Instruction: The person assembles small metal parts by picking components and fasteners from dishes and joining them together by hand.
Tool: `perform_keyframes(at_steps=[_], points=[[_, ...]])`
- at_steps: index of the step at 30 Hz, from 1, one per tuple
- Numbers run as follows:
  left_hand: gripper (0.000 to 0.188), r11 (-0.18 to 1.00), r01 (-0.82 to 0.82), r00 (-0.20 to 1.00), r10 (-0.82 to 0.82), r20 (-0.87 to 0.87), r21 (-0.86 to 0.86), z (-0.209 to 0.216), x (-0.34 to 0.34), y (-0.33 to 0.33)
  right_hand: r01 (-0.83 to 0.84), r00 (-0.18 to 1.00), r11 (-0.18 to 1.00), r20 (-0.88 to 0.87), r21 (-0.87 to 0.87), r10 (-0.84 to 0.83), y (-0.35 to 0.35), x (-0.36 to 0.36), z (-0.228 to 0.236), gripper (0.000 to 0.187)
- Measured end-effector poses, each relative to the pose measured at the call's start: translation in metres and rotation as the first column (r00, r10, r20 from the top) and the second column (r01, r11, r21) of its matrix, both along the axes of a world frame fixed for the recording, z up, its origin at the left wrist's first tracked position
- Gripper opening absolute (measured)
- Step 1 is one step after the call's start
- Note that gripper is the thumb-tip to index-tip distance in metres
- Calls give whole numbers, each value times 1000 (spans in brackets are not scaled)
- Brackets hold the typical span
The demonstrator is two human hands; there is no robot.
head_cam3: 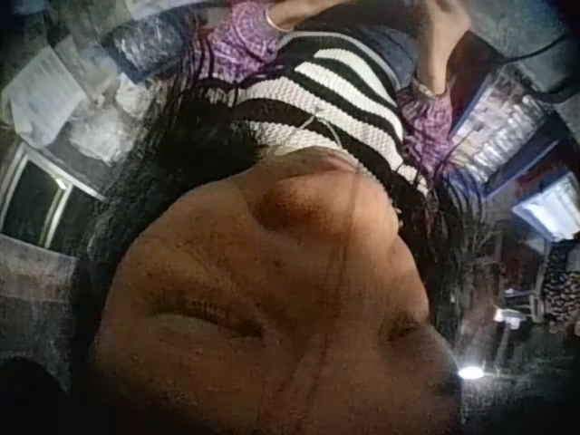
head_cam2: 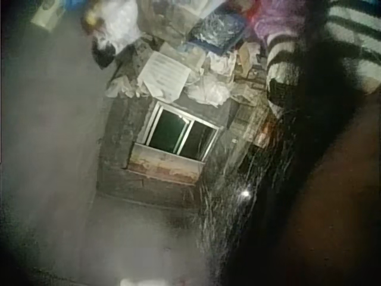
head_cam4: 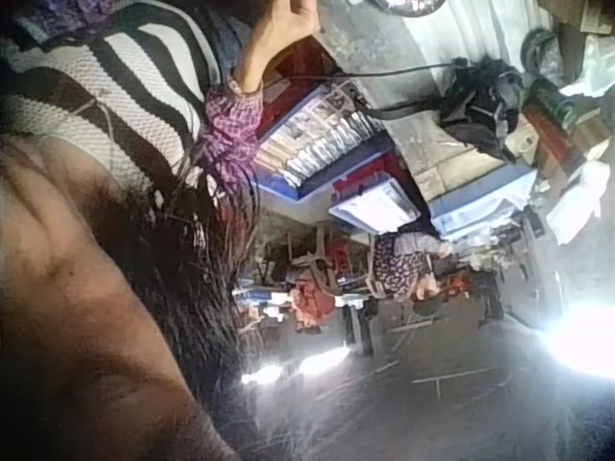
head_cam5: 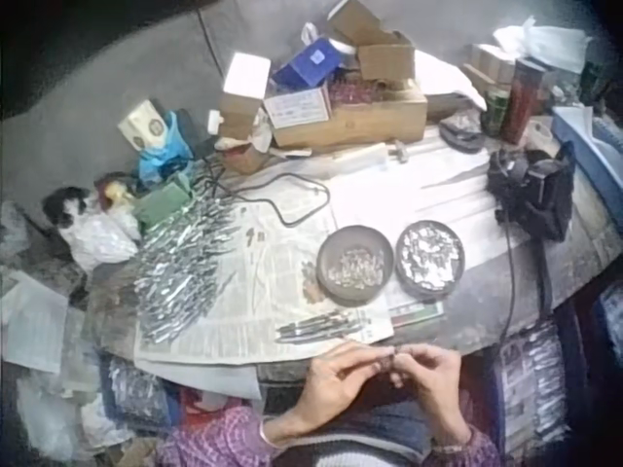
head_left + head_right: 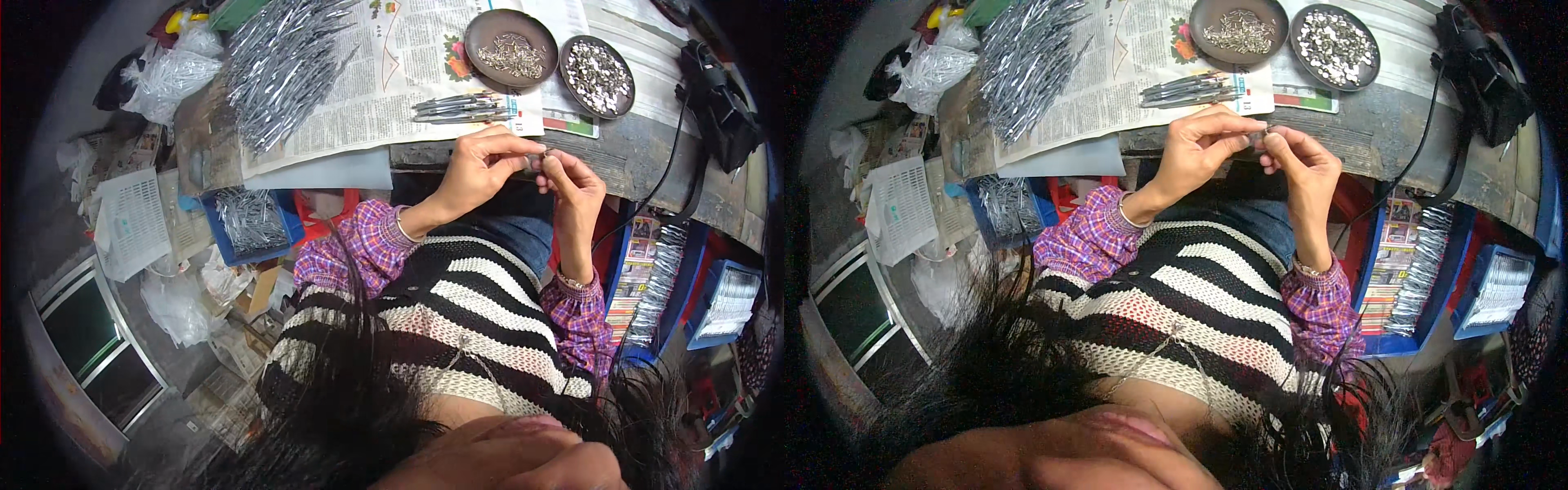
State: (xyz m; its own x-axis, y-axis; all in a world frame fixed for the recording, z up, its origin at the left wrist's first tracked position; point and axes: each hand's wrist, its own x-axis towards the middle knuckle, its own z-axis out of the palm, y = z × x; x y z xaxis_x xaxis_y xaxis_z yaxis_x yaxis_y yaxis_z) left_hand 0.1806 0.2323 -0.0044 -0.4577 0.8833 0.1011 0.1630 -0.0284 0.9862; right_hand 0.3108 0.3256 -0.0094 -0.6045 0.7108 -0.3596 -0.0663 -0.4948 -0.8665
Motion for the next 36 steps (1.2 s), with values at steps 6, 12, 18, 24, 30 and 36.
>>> perform_keyframes(at_steps=[6,12,18,24,30,36], points=[[21,1000,17,983,-18,181,5,1,-2,1,-28,999,989,40,142,23,-3,-6,4,12],[19,1000,5,959,-4,283,-5,5,1,4,-72,996,974,74,213,57,-1,-5,2,15],[18,995,34,961,-6,276,-98,5,0,2,15,1000,973,2,229,-16,5,-8,6,17],[17,996,37,945,-9,327,-81,8,2,4,-30,998,940,65,341,8,13,-5,5,17],[17,996,40,946,-11,324,-83,7,0,2,30,999,987,17,158,-33,15,0,0,15],[18,997,42,963,-22,268,-69,0,1,3,-46,993,866,118,498,-16,6,-3,4,10]])
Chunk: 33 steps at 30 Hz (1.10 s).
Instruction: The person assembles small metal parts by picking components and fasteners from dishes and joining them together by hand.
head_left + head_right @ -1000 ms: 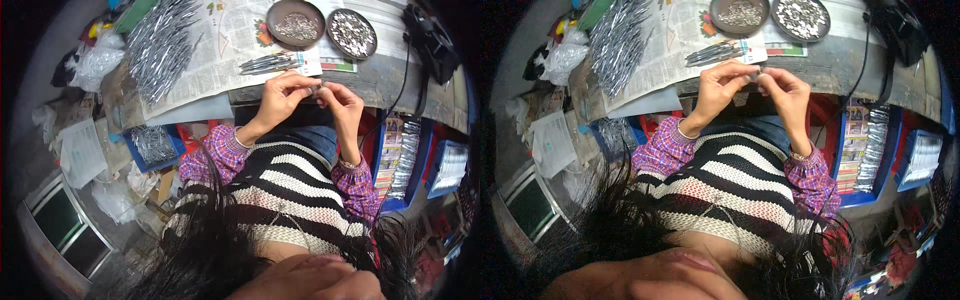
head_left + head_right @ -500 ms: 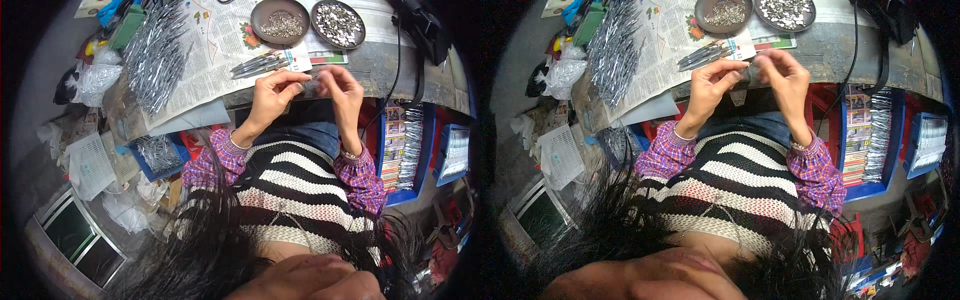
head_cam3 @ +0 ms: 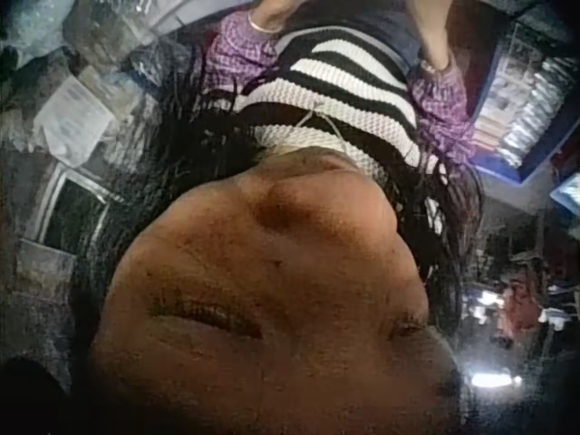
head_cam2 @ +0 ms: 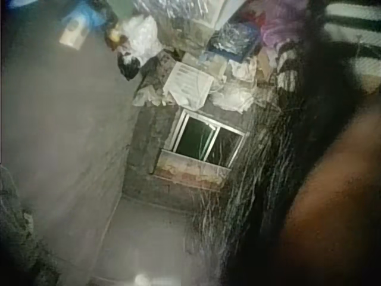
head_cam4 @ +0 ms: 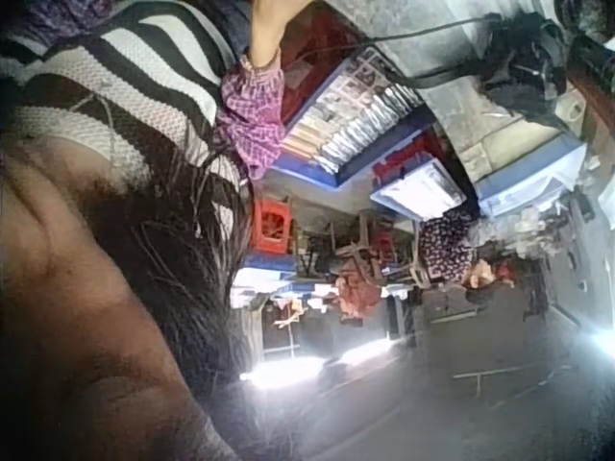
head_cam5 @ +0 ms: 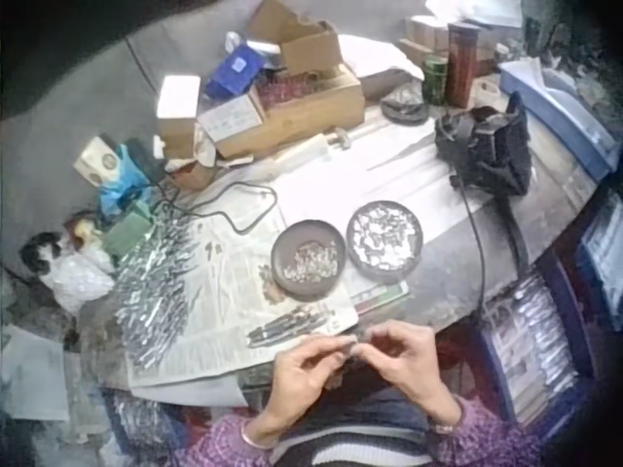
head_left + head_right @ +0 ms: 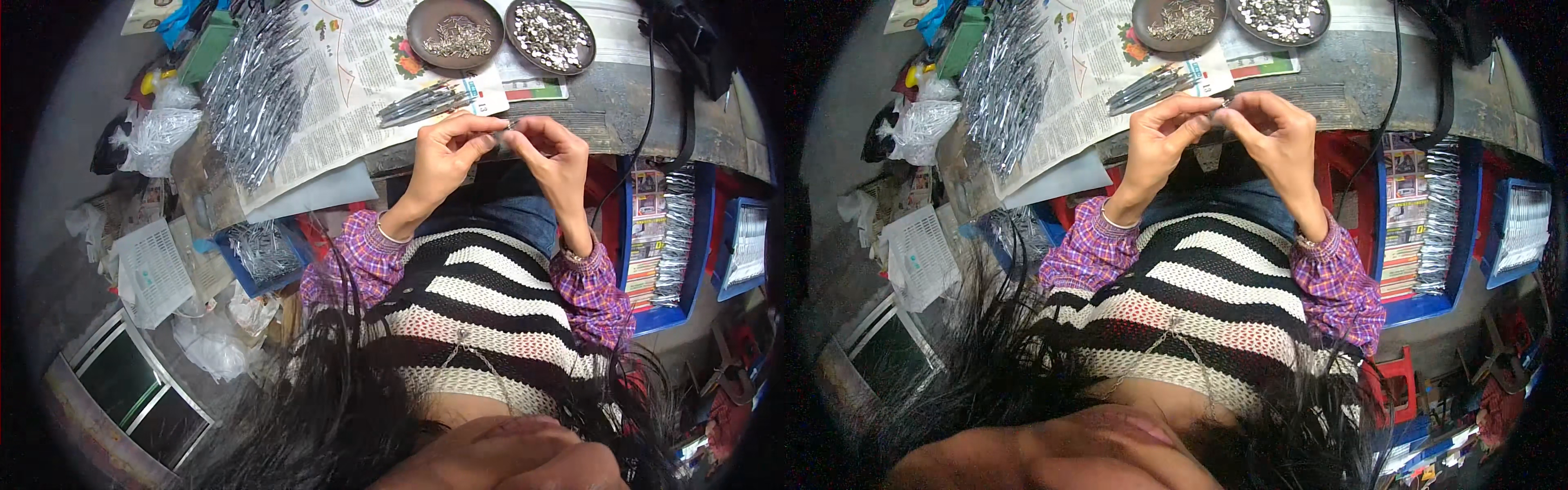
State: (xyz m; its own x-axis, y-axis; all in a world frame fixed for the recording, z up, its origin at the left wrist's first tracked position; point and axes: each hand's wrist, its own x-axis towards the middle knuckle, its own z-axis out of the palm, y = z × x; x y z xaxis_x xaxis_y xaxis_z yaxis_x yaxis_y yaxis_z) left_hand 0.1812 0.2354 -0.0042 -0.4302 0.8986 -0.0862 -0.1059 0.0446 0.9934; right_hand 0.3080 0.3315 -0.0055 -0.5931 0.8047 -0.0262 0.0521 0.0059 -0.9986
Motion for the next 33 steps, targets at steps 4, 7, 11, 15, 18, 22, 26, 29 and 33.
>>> perform_keyframes(at_steps=[4,7,11,15,18,22,26,29,33], points=[[18,1000,16,1000,-16,27,-5,4,1,-2,-100,995,988,11,-121,102,1,0,0,14],[18,1000,0,995,-1,102,10,9,2,0,-141,990,959,-17,-244,141,2,0,0,19],[17,1000,-5,997,6,75,-6,6,-1,-2,-116,991,947,-95,-299,92,-2,0,-4,15],[18,1000,12,1000,-12,-4,28,2,-2,-4,-30,999,980,-19,-199,27,-6,-1,-2,10],[19,1000,22,1000,-22,-13,3,3,-3,-7,26,998,965,-57,-263,-42,-5,1,-5,10],[18,999,26,998,-25,-64,21,2,-2,-5,23,1000,1000,21,7,-23,-6,0,-2,9],[18,999,42,999,-41,-14,24,7,1,-3,-88,996,995,13,-40,88,-5,1,-2,18],[17,998,23,997,-26,68,51,5,1,-5,-172,985,947,-69,-273,159,-3,-1,-2,23],[17,998,-36,993,30,118,52,13,-8,-16,-113,990,922,-119,-371,74,-8,-8,2,23]])
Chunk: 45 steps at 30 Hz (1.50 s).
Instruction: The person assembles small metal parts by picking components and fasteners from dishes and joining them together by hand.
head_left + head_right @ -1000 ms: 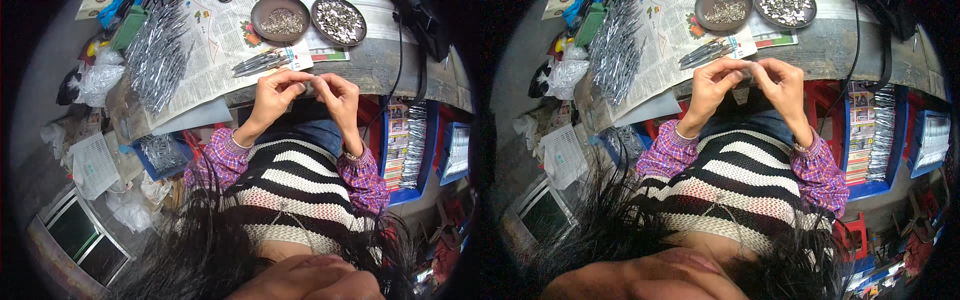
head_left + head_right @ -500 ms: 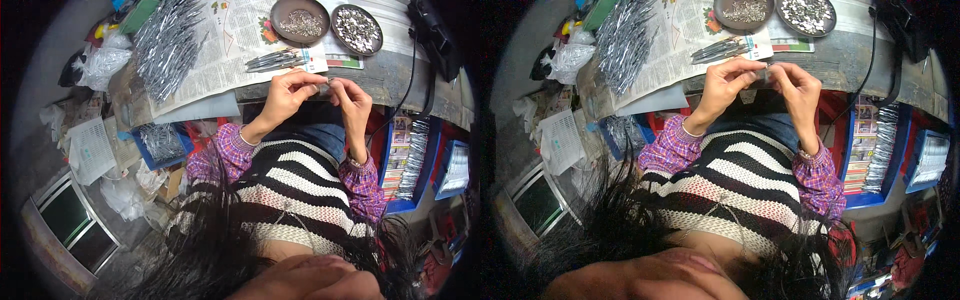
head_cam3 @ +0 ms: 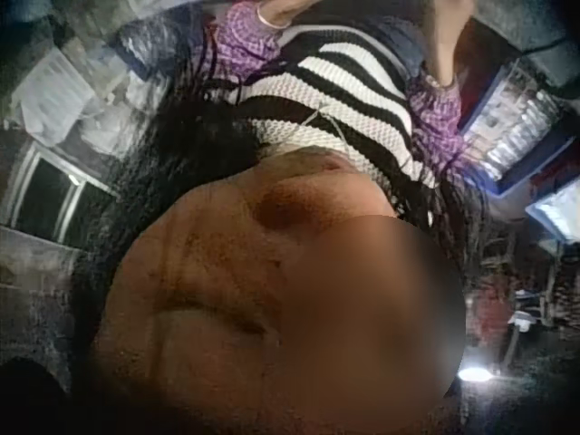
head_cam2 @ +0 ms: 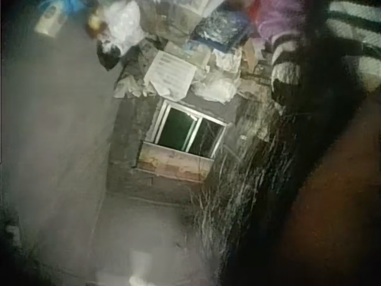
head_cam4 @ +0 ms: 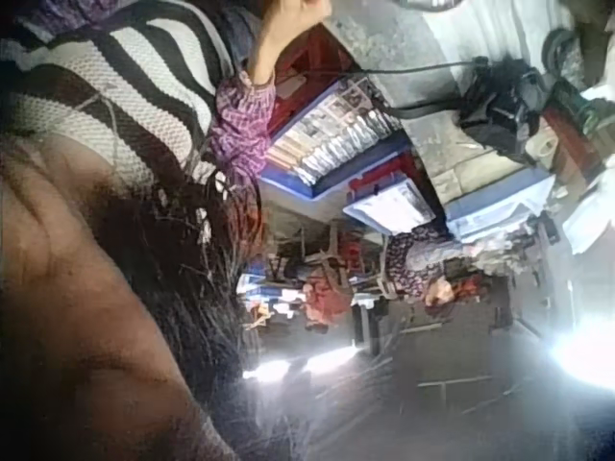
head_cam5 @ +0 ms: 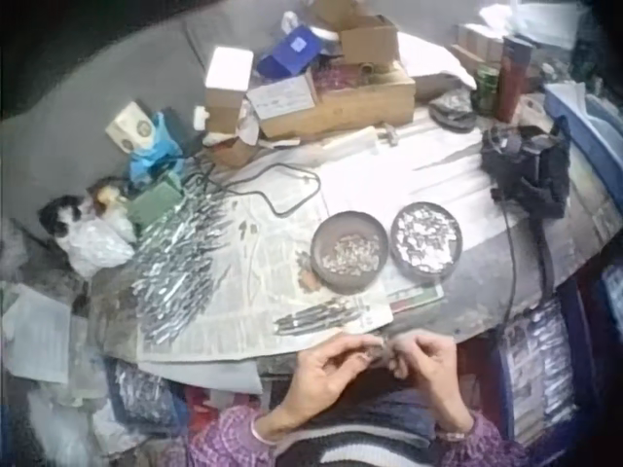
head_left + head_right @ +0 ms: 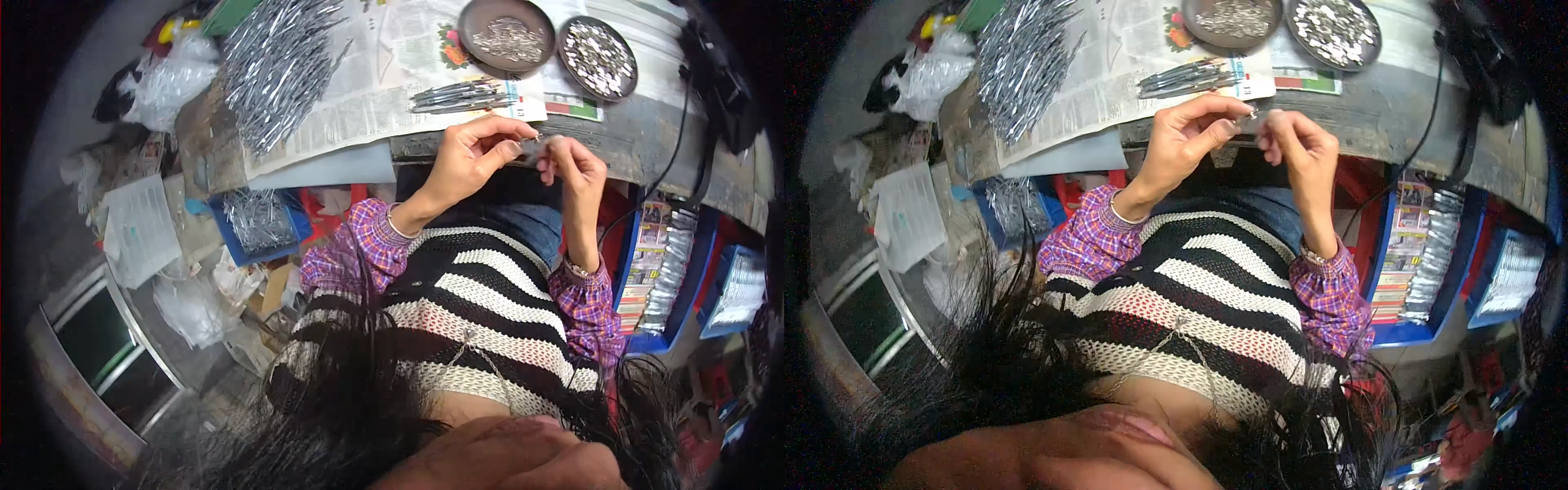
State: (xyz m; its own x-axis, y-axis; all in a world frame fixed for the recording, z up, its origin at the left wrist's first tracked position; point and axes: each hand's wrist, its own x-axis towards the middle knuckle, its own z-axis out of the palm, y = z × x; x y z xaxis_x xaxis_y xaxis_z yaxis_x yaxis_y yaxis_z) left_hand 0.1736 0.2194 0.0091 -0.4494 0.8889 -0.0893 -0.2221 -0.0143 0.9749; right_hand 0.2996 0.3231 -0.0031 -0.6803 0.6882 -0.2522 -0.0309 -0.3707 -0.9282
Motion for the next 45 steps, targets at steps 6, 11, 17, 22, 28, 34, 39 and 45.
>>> perform_keyframes(at_steps=[6,11,17,22,28,34,39,45], points=[[14,980,-198,877,166,-450,-24,2,-46,-67,27,996,993,76,119,-37,-3,9,-8,22],[2,816,-575,331,302,-894,63,-18,-95,-162,-26,995,990,99,141,12,-2,10,-16,20],[8,907,-391,105,210,-972,154,-35,-89,-136,-43,989,980,146,192,14,-1,9,-28,24],[10,845,-520,87,197,-976,124,-31,-101,-174,-37,987,977,158,210,3,0,8,-31,21],[4,832,-554,368,274,-889,27,-29,-96,-166,-38,988,966,157,256,-3,1,11,-32,18],[6,895,-413,903,378,-206,-168,1,-62,-112,-17,995,986,105,164,0,-2,10,-28,14],[18,978,-151,966,178,190,-147,4,-55,-85,-32,991,953,136,301,-9,-6,3,-17,11],[21,996,1,958,23,287,-85,6,-45,-52,-132,985,844,165,520,52,-15,-11,1,10]])
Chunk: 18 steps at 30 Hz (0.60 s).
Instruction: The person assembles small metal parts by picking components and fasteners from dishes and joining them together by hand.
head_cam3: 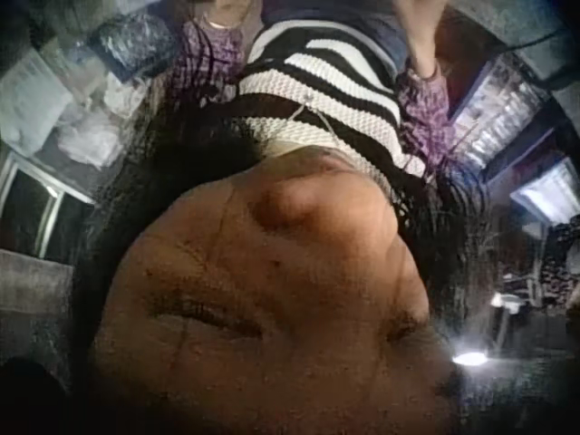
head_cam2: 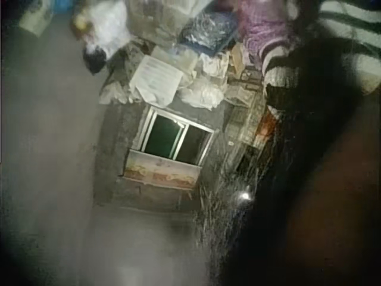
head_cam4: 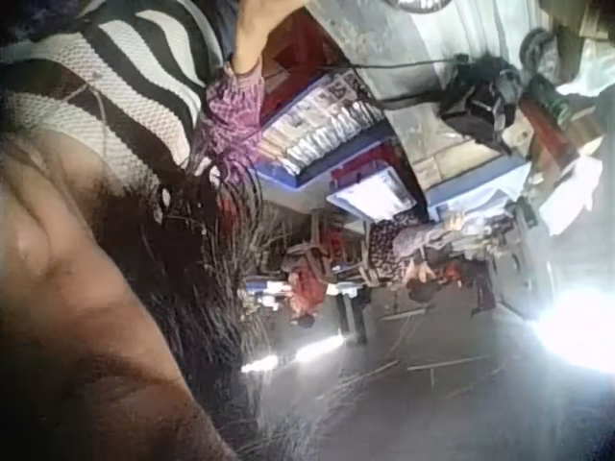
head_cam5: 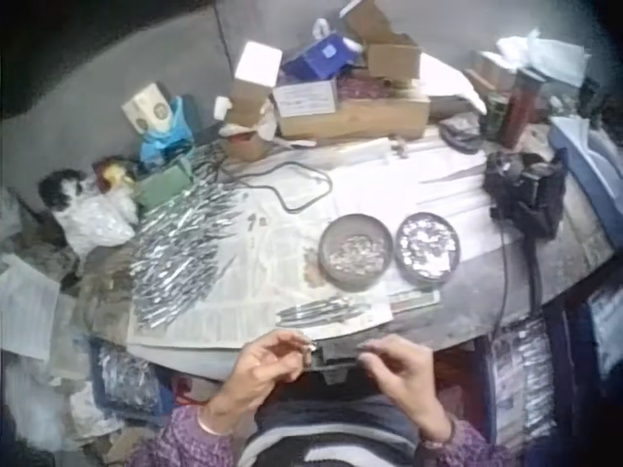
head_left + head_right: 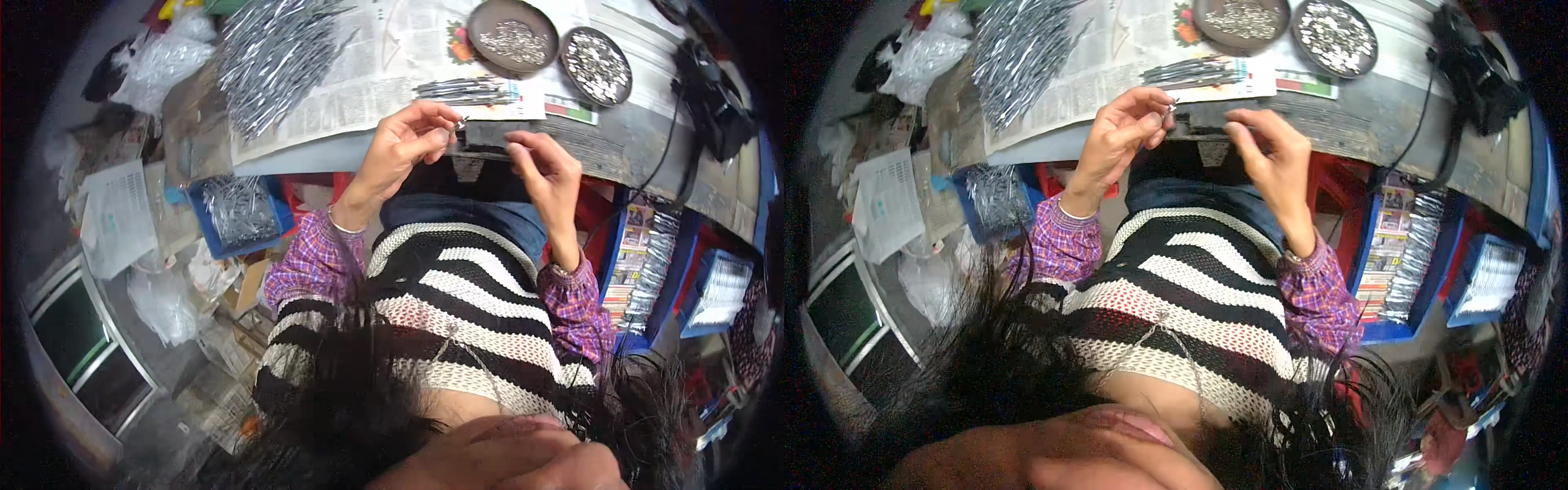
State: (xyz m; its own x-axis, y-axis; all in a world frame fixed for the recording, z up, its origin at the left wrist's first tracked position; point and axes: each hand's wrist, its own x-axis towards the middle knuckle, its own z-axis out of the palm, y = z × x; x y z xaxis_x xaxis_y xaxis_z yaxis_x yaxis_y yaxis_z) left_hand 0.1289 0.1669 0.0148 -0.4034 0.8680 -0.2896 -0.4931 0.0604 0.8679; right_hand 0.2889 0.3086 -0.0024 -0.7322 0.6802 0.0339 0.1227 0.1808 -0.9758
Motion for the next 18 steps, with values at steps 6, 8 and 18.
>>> perform_keyframes(at_steps=[6,8,18], points=[[19,993,109,987,-114,-114,-53,1,20,30,53,996,985,-82,166,-40,5,4,13,11],[16,990,97,965,-118,-234,-99,-1,27,36,94,994,989,-60,117,-88,3,14,19,14],[21,979,183,870,-203,-450,-88,3,41,56,223,958,963,-218,153,-187,8,30,7,15]])
